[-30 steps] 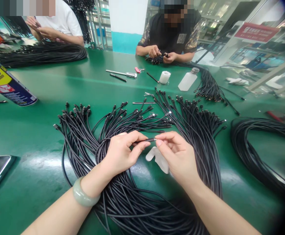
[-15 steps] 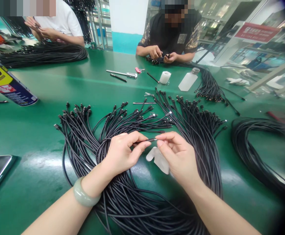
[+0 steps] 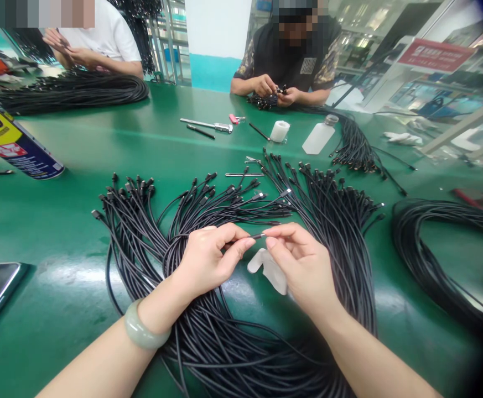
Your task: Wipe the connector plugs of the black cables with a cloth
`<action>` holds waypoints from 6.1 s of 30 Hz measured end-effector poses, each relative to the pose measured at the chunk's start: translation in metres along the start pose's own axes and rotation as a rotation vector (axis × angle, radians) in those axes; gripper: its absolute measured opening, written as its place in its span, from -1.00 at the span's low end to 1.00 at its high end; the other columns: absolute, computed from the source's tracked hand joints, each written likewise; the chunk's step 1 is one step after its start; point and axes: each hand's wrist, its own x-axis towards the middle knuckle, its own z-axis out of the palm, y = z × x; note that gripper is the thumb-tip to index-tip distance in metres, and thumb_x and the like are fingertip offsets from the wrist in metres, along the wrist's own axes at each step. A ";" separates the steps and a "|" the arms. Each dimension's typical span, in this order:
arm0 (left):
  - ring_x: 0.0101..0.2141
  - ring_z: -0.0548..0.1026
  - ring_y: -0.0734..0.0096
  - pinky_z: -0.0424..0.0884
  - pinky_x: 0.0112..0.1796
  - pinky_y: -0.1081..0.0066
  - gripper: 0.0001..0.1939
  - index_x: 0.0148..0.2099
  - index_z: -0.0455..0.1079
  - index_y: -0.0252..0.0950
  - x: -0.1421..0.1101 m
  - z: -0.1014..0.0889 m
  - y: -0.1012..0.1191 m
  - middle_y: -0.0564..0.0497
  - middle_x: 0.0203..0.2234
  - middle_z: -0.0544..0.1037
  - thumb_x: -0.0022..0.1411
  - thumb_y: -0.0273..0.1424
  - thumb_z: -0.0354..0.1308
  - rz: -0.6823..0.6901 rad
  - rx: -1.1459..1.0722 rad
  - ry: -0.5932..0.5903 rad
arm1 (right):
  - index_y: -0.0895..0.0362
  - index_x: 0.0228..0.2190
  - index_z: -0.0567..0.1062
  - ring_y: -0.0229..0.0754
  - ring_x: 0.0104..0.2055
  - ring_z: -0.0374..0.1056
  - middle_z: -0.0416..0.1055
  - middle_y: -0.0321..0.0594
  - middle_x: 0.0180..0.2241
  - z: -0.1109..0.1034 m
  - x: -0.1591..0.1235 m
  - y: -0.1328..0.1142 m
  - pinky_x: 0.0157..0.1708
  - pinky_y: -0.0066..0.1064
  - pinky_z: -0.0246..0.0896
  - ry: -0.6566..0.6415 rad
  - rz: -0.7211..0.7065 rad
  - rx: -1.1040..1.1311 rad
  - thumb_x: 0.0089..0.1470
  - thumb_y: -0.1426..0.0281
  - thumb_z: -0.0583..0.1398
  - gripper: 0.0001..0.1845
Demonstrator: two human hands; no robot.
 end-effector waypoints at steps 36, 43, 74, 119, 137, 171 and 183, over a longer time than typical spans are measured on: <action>-0.60 0.47 0.48 0.37 -0.56 0.54 -0.75 -0.29 0.43 -0.31 -0.005 -0.017 0.032 0.09 -0.59 0.51 0.38 -0.35 0.00 -0.149 0.040 -0.044 | 0.11 -0.27 0.38 -0.27 -0.54 0.22 0.39 -0.36 -0.50 -0.025 0.005 -0.040 -0.55 -0.47 0.04 -0.211 0.112 -0.167 -0.04 0.23 0.36 -0.64; -0.28 0.52 0.38 0.41 -0.19 0.43 -0.78 -0.18 0.55 -0.28 -0.029 -0.029 0.035 -0.02 -0.31 0.58 0.36 -0.36 0.08 -0.231 -0.154 -0.161 | 0.13 -0.34 0.40 -0.35 -0.59 0.12 0.37 -0.34 -0.52 -0.015 -0.003 -0.048 -0.60 -0.55 -0.02 -0.219 0.307 0.090 0.01 0.00 0.34 -0.53; -0.33 0.48 0.45 0.36 -0.27 0.44 -0.93 -0.22 0.27 -0.19 -0.030 -0.004 0.010 0.14 -0.38 0.51 0.36 -0.45 0.10 -0.208 -0.135 -0.063 | 0.08 -0.28 0.46 -0.38 -0.59 0.13 0.35 -0.39 -0.55 -0.002 -0.018 -0.025 -0.63 -0.59 0.04 0.022 0.383 0.140 0.02 0.17 0.38 -0.67; -0.37 0.52 0.44 0.39 -0.31 0.44 -0.93 -0.23 0.26 -0.21 -0.027 -0.009 0.014 0.11 -0.43 0.56 0.38 -0.42 0.06 -0.284 -0.231 -0.130 | 0.10 -0.27 0.41 -0.36 -0.61 0.15 0.30 -0.41 -0.56 -0.001 -0.018 -0.021 -0.62 -0.55 0.05 -0.049 0.400 0.172 0.07 0.18 0.34 -0.68; -0.41 0.52 0.45 0.39 -0.30 0.42 -0.92 -0.24 0.23 -0.22 -0.025 -0.011 0.016 0.11 -0.44 0.57 0.38 -0.41 0.05 -0.295 -0.285 -0.140 | 0.08 -0.26 0.45 -0.31 -0.58 0.20 0.36 -0.35 -0.52 0.000 -0.020 -0.024 -0.61 -0.53 0.11 -0.037 0.366 0.226 0.05 0.19 0.35 -0.70; -0.30 0.53 0.48 0.36 -0.21 0.39 -0.86 -0.05 0.40 -0.21 -0.029 -0.008 0.015 0.13 -0.28 0.60 0.37 -0.45 0.10 -0.116 -0.093 -0.063 | 0.24 -0.16 0.60 -0.35 -0.72 0.14 0.34 -0.34 -0.69 -0.008 -0.005 -0.017 -0.75 -0.57 0.07 -0.028 0.598 0.302 0.00 -0.18 0.25 -0.27; -0.46 0.38 0.53 0.21 -0.28 0.38 -0.93 -0.11 0.42 -0.26 -0.027 -0.009 0.015 0.17 -0.45 0.49 0.36 -0.45 0.15 0.013 0.008 -0.051 | 0.20 -0.11 0.61 -0.39 -0.70 0.08 0.23 -0.40 -0.67 -0.009 -0.006 -0.015 -0.72 -0.58 0.03 -0.089 0.620 0.381 0.18 -0.07 0.17 -0.40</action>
